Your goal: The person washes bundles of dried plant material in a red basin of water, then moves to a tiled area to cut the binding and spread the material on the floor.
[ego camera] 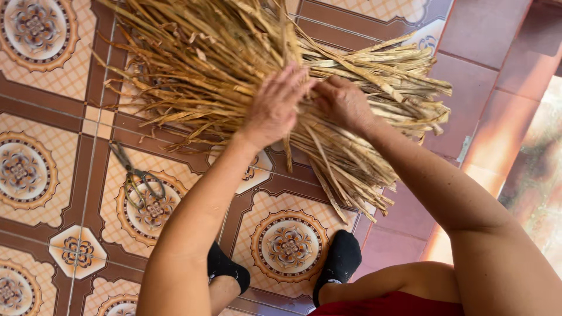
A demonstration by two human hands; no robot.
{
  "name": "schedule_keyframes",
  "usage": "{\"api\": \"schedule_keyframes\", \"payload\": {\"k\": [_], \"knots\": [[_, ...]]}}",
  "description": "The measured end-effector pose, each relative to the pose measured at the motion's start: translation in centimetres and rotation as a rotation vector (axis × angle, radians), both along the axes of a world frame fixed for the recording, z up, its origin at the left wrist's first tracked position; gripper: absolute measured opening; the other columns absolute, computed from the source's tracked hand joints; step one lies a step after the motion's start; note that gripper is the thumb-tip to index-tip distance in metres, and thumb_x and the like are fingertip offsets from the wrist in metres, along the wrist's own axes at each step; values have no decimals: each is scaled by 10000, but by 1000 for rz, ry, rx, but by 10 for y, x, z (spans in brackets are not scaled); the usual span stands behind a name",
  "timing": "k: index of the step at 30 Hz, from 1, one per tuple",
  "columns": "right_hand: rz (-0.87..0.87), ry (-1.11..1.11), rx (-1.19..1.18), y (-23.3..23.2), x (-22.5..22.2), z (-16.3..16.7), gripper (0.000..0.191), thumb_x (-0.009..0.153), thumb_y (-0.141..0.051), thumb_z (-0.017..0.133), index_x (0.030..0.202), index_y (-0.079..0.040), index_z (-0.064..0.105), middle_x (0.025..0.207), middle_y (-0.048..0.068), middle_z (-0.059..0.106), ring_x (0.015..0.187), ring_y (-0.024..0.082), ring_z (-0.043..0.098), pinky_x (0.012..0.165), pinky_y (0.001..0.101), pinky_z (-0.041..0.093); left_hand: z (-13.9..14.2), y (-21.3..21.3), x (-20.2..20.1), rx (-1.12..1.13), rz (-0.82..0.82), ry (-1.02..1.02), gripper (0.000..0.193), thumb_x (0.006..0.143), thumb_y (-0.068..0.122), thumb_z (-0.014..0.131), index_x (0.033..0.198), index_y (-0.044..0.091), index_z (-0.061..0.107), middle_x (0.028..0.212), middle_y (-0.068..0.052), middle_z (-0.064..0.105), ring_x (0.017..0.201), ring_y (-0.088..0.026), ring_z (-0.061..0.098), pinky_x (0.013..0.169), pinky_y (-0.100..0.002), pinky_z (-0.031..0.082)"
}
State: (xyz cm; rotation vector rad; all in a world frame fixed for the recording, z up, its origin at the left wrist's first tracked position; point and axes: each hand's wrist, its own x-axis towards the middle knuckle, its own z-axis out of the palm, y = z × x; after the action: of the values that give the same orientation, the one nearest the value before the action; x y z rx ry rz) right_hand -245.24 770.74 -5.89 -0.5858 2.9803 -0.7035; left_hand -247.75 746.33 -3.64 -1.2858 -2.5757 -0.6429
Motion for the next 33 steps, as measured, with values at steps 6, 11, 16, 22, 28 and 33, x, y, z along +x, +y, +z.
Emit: {"api": "schedule_keyframes", "payload": {"k": [6,11,16,22,28,33], "knots": [[58,-76,-47,27,-1,4,449,958,-373,741,1339,-142,686,1227,127,701,1039,297,685,875,455,579,-20,26,23,-134,167,-211,906,771,224,742,1589,207,354,1642,-192,322,1509,-345,255,1221,-548,229],[-79,216,160,80,-30,-1,879,736,-606,777,1429,-90,617,1388,193,601,1251,418,551,1051,610,398,-13,5,63,-368,253,-532,707,834,248,650,1524,249,497,1490,-77,516,1433,-274,396,1227,-516,310],[-306,-413,136,91,-46,-9,828,837,-724,672,1511,-258,554,1488,94,561,1412,309,483,1198,582,318,28,-2,72,-627,198,-725,772,802,293,696,1532,223,455,1511,-104,468,1398,-292,378,1159,-533,316],[-163,-255,314,85,-60,-22,998,724,-748,749,1541,-273,428,1523,174,458,1462,395,325,1204,631,216,31,10,38,-801,159,-911,794,907,508,704,1561,227,351,1595,-104,339,1473,-290,294,1232,-561,221],[-68,-210,313,65,-65,-30,1173,612,-700,842,1557,-202,358,1371,166,532,1387,359,413,1196,612,172,-33,46,-10,-270,276,-284,1107,800,381,858,1631,181,155,1703,-165,123,1573,-372,155,1251,-598,100],[-27,-148,494,20,-15,-1,719,934,-478,728,1545,-229,442,1280,157,584,1188,313,534,1013,463,427,-59,25,-3,-295,323,-170,1226,717,327,892,1610,269,55,1677,-202,222,1550,-381,222,1209,-680,76]]}}
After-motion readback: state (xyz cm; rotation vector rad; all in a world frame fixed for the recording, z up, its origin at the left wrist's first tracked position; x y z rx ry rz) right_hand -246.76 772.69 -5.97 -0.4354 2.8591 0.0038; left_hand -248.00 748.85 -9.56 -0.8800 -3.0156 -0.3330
